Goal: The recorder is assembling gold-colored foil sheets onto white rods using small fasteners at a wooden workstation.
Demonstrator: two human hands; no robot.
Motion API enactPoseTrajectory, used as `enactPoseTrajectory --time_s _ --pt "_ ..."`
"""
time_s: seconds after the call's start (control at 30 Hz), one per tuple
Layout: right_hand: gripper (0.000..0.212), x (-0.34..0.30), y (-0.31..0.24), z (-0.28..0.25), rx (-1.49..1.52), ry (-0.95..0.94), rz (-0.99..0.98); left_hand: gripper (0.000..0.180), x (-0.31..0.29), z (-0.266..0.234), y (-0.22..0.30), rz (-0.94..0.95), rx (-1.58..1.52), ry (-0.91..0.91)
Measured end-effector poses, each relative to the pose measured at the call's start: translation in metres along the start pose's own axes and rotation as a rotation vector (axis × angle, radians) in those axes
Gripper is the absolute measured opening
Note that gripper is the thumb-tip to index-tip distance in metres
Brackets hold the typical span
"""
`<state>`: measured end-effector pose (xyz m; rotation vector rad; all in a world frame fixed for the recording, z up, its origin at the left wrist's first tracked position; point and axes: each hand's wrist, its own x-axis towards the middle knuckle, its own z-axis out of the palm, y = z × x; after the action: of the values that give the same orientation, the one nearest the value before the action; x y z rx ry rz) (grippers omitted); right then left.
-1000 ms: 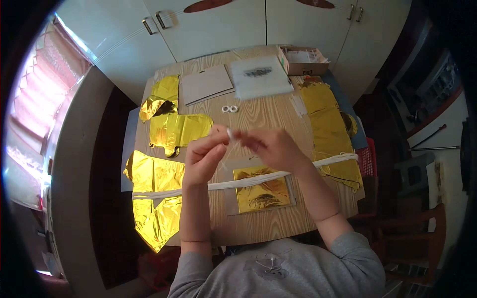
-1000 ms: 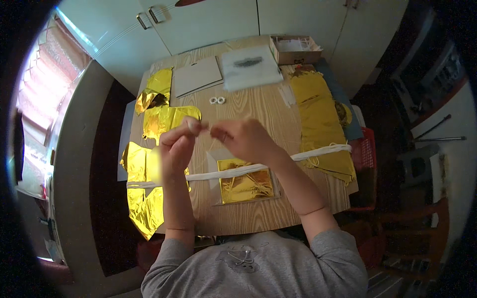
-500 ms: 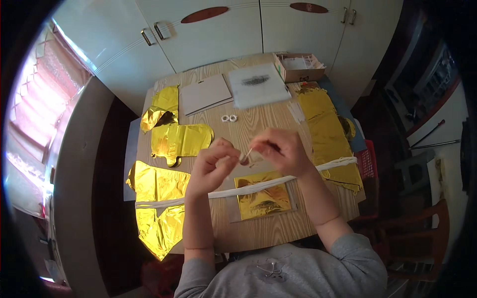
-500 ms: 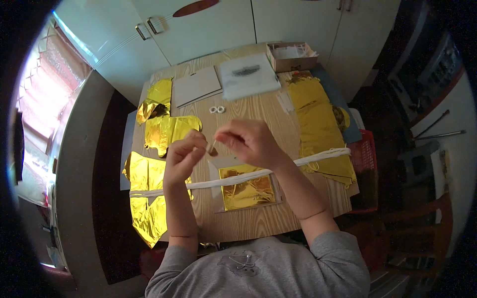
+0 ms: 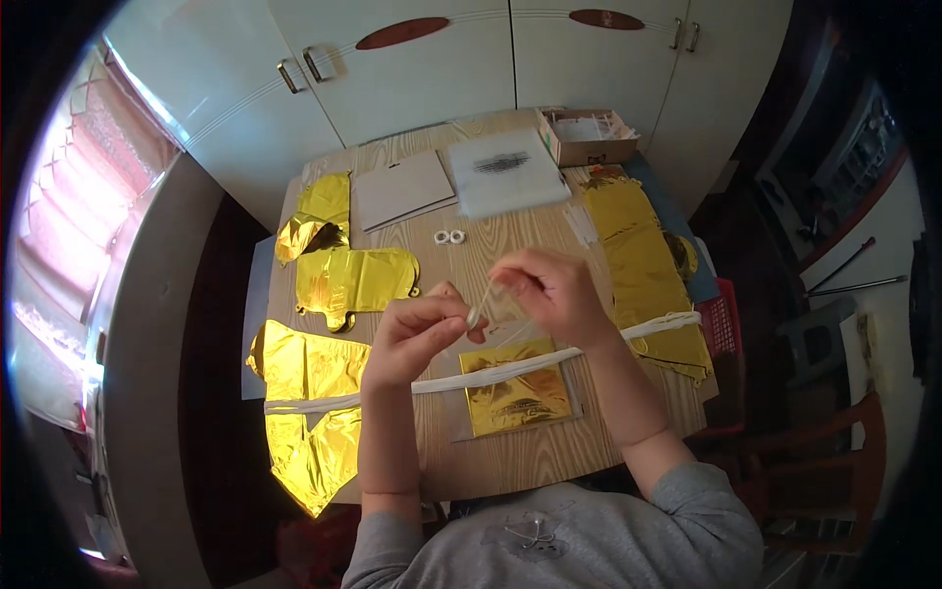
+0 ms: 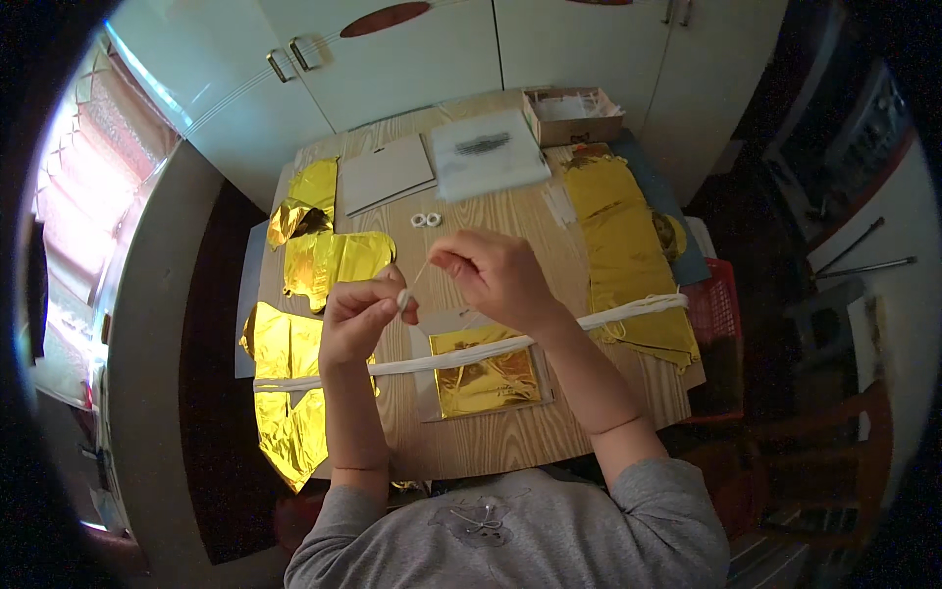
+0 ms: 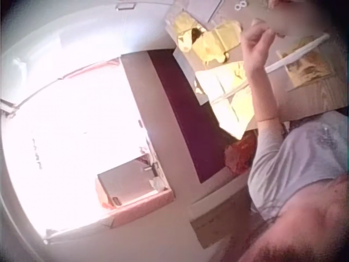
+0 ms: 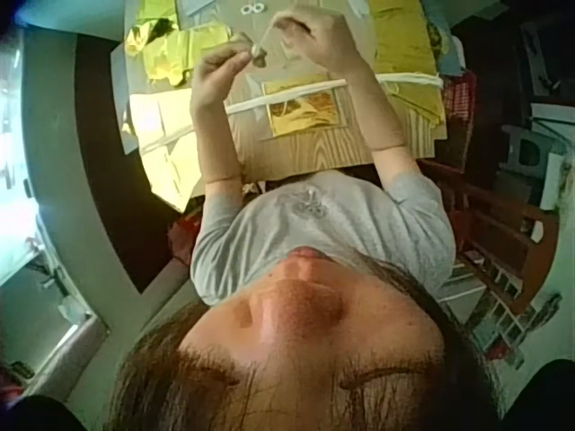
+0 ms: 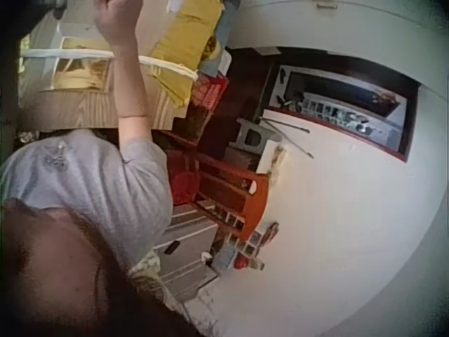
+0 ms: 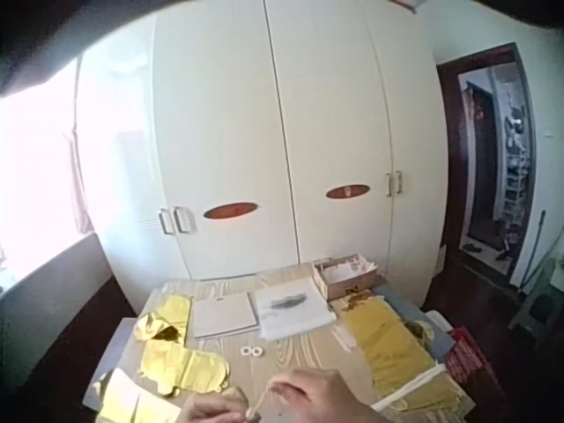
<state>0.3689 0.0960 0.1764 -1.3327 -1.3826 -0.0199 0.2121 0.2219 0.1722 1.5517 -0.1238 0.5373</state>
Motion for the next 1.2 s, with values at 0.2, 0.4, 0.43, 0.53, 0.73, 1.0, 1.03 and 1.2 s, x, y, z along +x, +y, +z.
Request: enactPoseTrajectory --time_s 0.2,0.4,0.43,0.53,0.73,1.0,1.03,1.2 --pt "0.008 -0.010 -0.008 0.015 -0.140 -0.193 -0.121 0.020 0.003 0.011 -0.007 0.087 -0.247 0.306" --pt "0.005 -0.007 -0.013 -0.003 -0.103 -0.015 -0.162 0.017 -0.002 0.005 -0.002 -0.003 0.342 0.121" --pt "0.006 -0.005 -0.013 -0.004 -0.089 -0.002 -0.125 0.016 -0.003 0.007 0.003 -0.026 0.251 0.071" --pt "0.007 -0.002 -0.007 -0.001 -0.026 -0.009 -0.023 0.016 -0.003 0.010 0.006 -0.006 -0.099 0.030" --pt "0.007 -0.008 -0.012 0.008 -0.141 -0.112 -0.200 0.015 0.005 0.019 -0.002 0.087 0.288 0.283" --pt "0.006 -0.001 -0.003 0.004 0.075 -0.029 -0.030 0.013 -0.005 0.015 0.009 -0.008 0.054 0.068" --pt "0.007 -0.004 0.000 0.009 0.032 -0.044 -0.049 0.013 -0.004 0.017 0.008 0.007 -0.050 0.080" --pt "0.008 -0.007 -0.017 0.011 -0.182 -0.104 -0.266 0.014 0.004 0.018 0.001 0.073 0.255 0.362"
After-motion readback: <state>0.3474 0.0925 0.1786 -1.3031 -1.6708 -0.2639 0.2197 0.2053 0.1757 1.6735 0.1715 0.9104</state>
